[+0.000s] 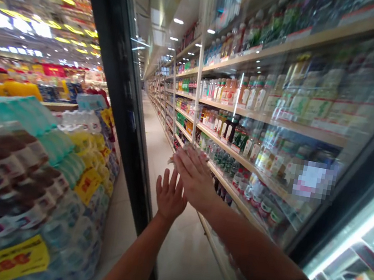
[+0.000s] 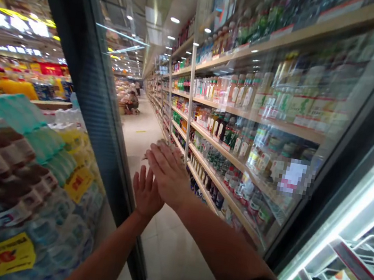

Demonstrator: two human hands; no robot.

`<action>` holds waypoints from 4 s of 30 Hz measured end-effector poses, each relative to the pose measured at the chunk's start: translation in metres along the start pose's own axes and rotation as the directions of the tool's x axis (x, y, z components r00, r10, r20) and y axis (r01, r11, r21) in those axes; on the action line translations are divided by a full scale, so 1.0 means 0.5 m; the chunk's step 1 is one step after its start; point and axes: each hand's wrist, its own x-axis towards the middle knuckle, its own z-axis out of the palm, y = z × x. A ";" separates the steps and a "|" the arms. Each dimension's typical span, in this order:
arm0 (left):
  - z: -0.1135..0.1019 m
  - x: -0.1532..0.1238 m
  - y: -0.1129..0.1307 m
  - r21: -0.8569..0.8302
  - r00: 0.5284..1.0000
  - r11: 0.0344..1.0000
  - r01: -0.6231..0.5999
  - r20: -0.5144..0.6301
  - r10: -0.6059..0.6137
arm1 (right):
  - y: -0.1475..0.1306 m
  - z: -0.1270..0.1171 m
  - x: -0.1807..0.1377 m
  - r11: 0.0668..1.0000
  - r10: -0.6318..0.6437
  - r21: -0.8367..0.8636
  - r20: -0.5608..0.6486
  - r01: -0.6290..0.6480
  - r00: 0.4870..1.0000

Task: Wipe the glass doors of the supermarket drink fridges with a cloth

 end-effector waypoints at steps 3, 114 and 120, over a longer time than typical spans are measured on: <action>0.002 0.000 -0.001 0.022 1.000 1.000 0.010 0.029 -0.010 | 0.030 -0.022 0.023 1.000 -0.023 0.020 0.022 0.022 0.999; -0.006 -0.001 0.022 0.058 0.998 0.997 0.059 0.008 -0.060 | 0.014 -0.047 -0.103 0.969 0.042 0.237 0.124 -0.070 0.991; -0.024 0.041 0.104 -0.122 0.999 0.992 -0.038 0.014 0.040 | 0.049 -0.064 -0.099 0.914 0.036 0.398 0.128 -0.084 0.991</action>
